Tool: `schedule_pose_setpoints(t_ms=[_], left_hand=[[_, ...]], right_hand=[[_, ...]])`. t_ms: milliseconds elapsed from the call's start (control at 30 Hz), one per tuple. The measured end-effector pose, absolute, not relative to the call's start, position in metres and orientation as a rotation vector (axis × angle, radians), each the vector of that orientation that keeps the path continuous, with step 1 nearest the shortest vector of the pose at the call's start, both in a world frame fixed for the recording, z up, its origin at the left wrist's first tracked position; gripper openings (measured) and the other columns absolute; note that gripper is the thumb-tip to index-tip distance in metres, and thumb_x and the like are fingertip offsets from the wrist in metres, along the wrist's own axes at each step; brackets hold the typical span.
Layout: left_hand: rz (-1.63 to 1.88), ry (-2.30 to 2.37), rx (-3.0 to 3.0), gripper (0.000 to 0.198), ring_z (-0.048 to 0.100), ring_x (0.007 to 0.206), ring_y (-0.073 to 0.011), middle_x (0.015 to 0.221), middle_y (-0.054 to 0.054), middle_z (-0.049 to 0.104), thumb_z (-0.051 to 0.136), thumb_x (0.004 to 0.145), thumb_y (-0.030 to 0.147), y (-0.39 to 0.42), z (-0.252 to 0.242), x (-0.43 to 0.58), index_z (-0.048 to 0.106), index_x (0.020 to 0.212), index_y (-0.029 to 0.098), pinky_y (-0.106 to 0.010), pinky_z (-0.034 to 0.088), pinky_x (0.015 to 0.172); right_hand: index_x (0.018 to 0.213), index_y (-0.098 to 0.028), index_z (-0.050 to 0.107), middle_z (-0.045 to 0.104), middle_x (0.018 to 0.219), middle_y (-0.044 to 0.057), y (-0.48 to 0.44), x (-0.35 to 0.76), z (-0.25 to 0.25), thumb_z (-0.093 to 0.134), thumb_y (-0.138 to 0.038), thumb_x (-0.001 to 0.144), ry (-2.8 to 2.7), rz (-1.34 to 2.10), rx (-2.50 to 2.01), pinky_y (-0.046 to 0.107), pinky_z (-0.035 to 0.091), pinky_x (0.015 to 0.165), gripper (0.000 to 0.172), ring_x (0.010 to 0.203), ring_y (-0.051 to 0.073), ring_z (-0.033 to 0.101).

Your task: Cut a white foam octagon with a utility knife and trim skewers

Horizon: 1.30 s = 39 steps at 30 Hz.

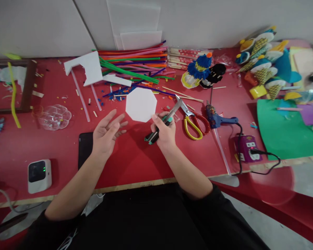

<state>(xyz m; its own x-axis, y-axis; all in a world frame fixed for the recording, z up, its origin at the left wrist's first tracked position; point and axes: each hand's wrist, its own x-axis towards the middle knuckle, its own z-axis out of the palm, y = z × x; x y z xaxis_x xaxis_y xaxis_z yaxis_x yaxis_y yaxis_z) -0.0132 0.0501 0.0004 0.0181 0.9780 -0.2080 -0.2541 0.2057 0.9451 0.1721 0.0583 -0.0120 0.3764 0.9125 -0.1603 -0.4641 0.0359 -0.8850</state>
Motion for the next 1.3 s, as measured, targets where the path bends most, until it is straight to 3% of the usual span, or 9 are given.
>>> schedule_pose_setpoints(t_ms=[100, 200, 467, 633, 733, 833, 1000, 1133, 1300], left_hand=[[1.193, 1.162, 0.84, 0.051, 0.074, 0.105, -0.0241, 0.121, -0.008, 0.074, 0.081, 0.076, 0.048, 0.05, 0.001, -0.012, 0.069, 0.121, 0.026, -0.031, 0.065, 0.081], [1.185, 1.152, 0.829, 0.049, 0.075, 0.102, -0.024, 0.116, -0.008, 0.076, 0.083, 0.074, 0.048, 0.05, 0.0, -0.011, 0.072, 0.116, 0.025, -0.032, 0.065, 0.081], [1.194, 1.153, 0.863, 0.052, 0.075, 0.1, -0.0246, 0.104, -0.006, 0.079, 0.089, 0.064, 0.048, 0.05, -0.002, -0.009, 0.072, 0.106, 0.022, -0.036, 0.065, 0.083], [1.226, 1.165, 0.85, 0.039, 0.075, 0.088, -0.0195, 0.094, -0.001, 0.077, 0.083, 0.071, 0.051, 0.051, -0.004, -0.009, 0.067, 0.095, 0.024, -0.035, 0.064, 0.077], [1.249, 1.204, 0.872, 0.034, 0.073, 0.089, -0.0197, 0.099, -0.001, 0.075, 0.076, 0.079, 0.051, 0.054, -0.007, -0.013, 0.067, 0.099, 0.025, -0.034, 0.063, 0.073], [1.232, 1.352, 1.099, 0.031, 0.071, 0.095, -0.0212, 0.106, -0.004, 0.075, 0.066, 0.087, 0.048, 0.055, -0.008, -0.019, 0.07, 0.107, 0.024, -0.036, 0.06, 0.078], [0.7, 1.413, 1.789, 0.03, 0.07, 0.097, -0.0234, 0.109, -0.008, 0.076, 0.051, 0.096, 0.031, 0.051, 0.0, -0.018, 0.072, 0.116, 0.022, -0.038, 0.056, 0.086], [0.567, 1.359, 1.902, 0.031, 0.069, 0.099, -0.0257, 0.104, -0.009, 0.075, 0.05, 0.095, 0.026, 0.05, 0.003, -0.012, 0.072, 0.116, 0.022, -0.042, 0.054, 0.089], [0.558, 1.558, 2.26, 0.04, 0.057, 0.123, -0.0338, 0.134, -0.017, 0.063, 0.045, 0.1, 0.032, 0.04, 0.015, -0.015, 0.06, 0.135, 0.018, -0.054, 0.045, 0.104]], right_hand=[[0.081, -0.026, 0.046, 0.054, 0.067, -0.011, 0.06, 0.173, -0.011, 0.083, -0.034, 0.064, -0.495, 1.098, -1.095, 0.024, 0.033, 0.037, 0.042, 0.04, 0.004, 0.043], [0.079, -0.026, 0.046, 0.054, 0.069, -0.01, 0.059, 0.171, -0.009, 0.084, -0.035, 0.062, -0.494, 1.135, -1.11, 0.025, 0.034, 0.037, 0.042, 0.041, 0.004, 0.043], [0.079, -0.027, 0.046, 0.057, 0.07, -0.009, 0.052, 0.168, -0.004, 0.083, -0.042, 0.061, -0.606, 1.278, -1.196, 0.025, 0.036, 0.038, 0.044, 0.041, 0.005, 0.045], [0.078, -0.024, 0.051, 0.053, 0.057, -0.011, 0.048, 0.166, -0.004, 0.086, -0.036, 0.059, -0.657, 1.469, -1.242, 0.024, 0.037, 0.038, 0.041, 0.039, 0.008, 0.049], [0.082, -0.022, 0.053, 0.056, 0.058, -0.009, 0.048, 0.169, 0.0, 0.083, -0.033, 0.062, -0.685, 1.51, -1.285, 0.024, 0.037, 0.039, 0.038, 0.039, 0.008, 0.049], [0.092, -0.023, 0.05, 0.061, 0.065, -0.009, 0.045, 0.182, 0.005, 0.073, -0.029, 0.068, -0.697, 1.51, -1.301, 0.023, 0.036, 0.041, 0.034, 0.04, 0.006, 0.048], [0.1, -0.025, 0.043, 0.061, 0.073, -0.008, 0.024, 0.215, 0.005, 0.062, -0.021, 0.07, -0.936, 1.628, -1.432, 0.025, 0.045, 0.046, 0.036, 0.048, 0.009, 0.054], [0.107, -0.024, 0.049, 0.061, 0.083, -0.004, -0.002, 0.233, 0.003, 0.06, -0.026, 0.08, -1.171, 1.517, -1.527, 0.033, 0.056, 0.063, 0.03, 0.065, 0.014, 0.064], [0.116, -0.025, 0.052, 0.065, 0.089, 0.002, -0.02, 0.238, 0.01, 0.052, -0.029, 0.092, -1.596, 1.26, -1.729, 0.042, 0.056, 0.075, 0.024, 0.074, 0.019, 0.068]])
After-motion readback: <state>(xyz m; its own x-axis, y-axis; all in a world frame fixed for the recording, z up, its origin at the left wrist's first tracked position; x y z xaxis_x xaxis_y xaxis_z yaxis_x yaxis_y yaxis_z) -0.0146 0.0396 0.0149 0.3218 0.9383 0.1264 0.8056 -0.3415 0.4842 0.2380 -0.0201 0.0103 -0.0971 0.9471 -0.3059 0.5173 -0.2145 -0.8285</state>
